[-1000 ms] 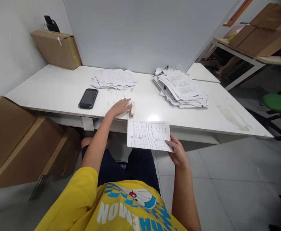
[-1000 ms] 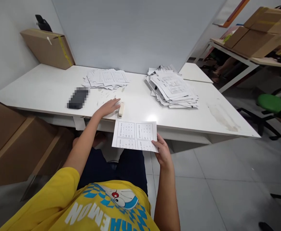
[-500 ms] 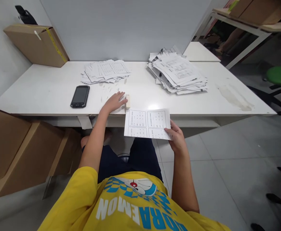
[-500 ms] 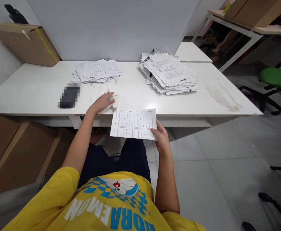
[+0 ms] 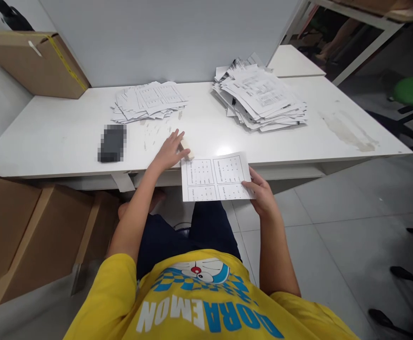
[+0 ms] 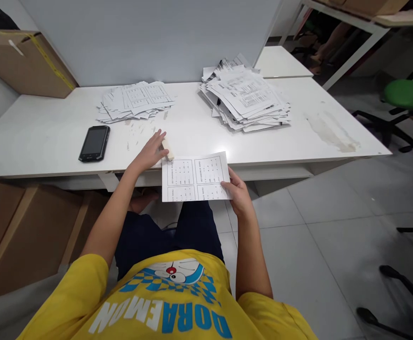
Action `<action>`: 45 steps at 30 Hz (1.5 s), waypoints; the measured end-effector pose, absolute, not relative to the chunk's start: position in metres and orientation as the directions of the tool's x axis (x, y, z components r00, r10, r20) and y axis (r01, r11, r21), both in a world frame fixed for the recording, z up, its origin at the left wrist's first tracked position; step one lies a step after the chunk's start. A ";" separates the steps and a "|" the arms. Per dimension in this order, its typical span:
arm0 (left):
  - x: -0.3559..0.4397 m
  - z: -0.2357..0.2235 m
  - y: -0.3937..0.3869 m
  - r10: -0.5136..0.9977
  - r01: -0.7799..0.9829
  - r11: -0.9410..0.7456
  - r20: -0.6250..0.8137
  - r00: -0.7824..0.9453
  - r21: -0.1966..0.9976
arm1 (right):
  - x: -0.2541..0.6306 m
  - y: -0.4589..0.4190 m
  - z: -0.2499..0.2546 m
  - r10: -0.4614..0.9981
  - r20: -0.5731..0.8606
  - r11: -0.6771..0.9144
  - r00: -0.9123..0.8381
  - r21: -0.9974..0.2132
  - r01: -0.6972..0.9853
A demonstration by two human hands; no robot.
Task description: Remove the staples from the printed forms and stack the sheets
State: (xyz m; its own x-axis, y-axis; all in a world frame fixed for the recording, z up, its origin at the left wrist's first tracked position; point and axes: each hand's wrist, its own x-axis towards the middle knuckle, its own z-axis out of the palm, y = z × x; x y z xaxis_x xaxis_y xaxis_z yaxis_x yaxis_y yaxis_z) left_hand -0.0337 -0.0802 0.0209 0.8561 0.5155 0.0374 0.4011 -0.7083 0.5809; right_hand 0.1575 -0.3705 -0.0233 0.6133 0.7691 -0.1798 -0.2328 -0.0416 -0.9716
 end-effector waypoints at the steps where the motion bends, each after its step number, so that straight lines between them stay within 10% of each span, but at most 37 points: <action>1: -0.033 0.020 -0.080 0.511 0.406 -0.712 0.027 0.859 0.573 | 0.160 -0.371 -0.023 0.769 -0.184 -0.050 0.612 -0.972 -0.228; 27: -0.028 0.019 -0.078 0.552 0.412 -0.639 0.014 0.834 0.650 | 0.168 -0.376 -0.020 0.814 -0.117 -0.116 0.569 -0.992 -0.037; 45: -0.028 0.039 -0.078 0.536 0.464 -0.587 -0.111 0.837 0.663 | 0.167 -0.372 -0.030 0.772 -0.220 -0.129 0.597 -0.973 -0.192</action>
